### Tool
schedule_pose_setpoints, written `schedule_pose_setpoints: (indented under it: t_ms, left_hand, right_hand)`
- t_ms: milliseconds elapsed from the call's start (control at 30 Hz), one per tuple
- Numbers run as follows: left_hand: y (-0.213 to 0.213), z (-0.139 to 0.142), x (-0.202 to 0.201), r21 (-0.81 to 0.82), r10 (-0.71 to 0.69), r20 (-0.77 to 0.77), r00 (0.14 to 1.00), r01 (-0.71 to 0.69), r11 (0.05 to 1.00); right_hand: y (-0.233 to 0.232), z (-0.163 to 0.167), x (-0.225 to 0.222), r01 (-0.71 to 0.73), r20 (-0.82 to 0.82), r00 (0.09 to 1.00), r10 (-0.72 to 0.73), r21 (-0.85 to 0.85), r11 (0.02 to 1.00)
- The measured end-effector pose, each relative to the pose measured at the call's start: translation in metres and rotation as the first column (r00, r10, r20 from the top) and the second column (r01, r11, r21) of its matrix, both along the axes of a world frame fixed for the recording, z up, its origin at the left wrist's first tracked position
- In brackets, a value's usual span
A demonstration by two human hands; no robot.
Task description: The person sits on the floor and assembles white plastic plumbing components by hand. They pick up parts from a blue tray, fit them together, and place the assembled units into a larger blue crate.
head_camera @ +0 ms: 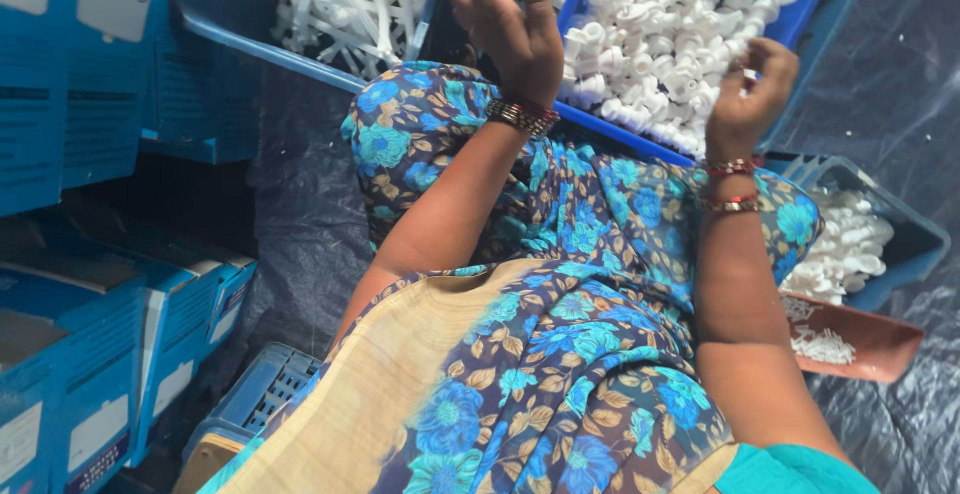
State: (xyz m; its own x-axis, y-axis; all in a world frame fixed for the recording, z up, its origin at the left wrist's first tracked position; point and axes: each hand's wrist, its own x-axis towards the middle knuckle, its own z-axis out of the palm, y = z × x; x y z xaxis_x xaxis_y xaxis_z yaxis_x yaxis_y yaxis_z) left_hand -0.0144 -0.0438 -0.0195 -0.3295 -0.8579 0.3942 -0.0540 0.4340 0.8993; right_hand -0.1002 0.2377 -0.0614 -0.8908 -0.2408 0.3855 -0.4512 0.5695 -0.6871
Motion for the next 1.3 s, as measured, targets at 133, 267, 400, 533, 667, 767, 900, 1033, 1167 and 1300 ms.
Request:
schedule_pose_setpoints:
  t_ms: [133, 267, 400, 533, 667, 767, 900, 1033, 1167, 1300]
  left_hand:
    - [0.025, -0.027, -0.017, 0.303, -0.246, -0.135, 0.96, 0.277, 0.912]
    - [0.044, -0.063, -0.029, 0.69, -0.297, -0.358, 0.885, 0.465, 0.555]
    - [0.049, -0.081, -0.039, 0.696, -0.289, -0.496, 0.819, 0.574, 0.431]
    - [0.049, -0.082, -0.039, 0.662, -0.282, -0.561, 0.778, 0.626, 0.412]
    - [0.046, -0.086, -0.04, 0.617, -0.331, -0.564, 0.757, 0.652, 0.44]
    - [0.048, -0.087, -0.043, 0.668, -0.265, -0.643, 0.718, 0.696, 0.264]
    - [0.059, -0.079, -0.037, 0.663, -0.571, -0.433, 0.698, 0.675, 0.323]
    - [0.08, -0.058, -0.034, 0.463, -0.815, -0.301, 0.496, 0.823, 0.33]
    - [0.095, -0.031, -0.037, 0.338, -0.902, -0.218, 0.373, 0.896, 0.289]
    - [0.109, -0.006, -0.043, 0.173, -0.923, -0.072, 0.377, 0.916, 0.361]
  right_hand:
    - [-0.007, -0.039, -0.011, -0.194, 0.108, 0.979, 0.174, 0.206, 0.959]
    - [-0.025, -0.057, -0.011, -0.382, 0.143, 0.924, 0.355, 0.378, 0.843]
    - [-0.04, -0.054, -0.013, -0.441, 0.292, 0.894, 0.341, 0.426, 0.79]
    - [-0.05, -0.054, -0.014, -0.44, 0.294, 0.893, 0.341, 0.408, 0.8]
    - [-0.056, -0.058, -0.013, -0.384, 0.343, 0.898, 0.274, 0.31, 0.87]
    - [-0.055, -0.048, -0.017, -0.352, 0.343, 0.885, 0.314, 0.05, 0.935]
    - [-0.046, -0.014, -0.008, -0.068, 0.623, 0.714, 0.319, -0.392, 0.918]
    - [-0.033, 0.021, 0.003, 0.103, 0.62, 0.532, 0.577, -0.724, 0.682]
    - [-0.016, 0.043, 0.002, 0.183, 0.554, 0.427, 0.715, -0.827, 0.532]
    - [0.007, 0.048, -0.001, 0.254, 0.575, 0.402, 0.713, -0.818, 0.516]
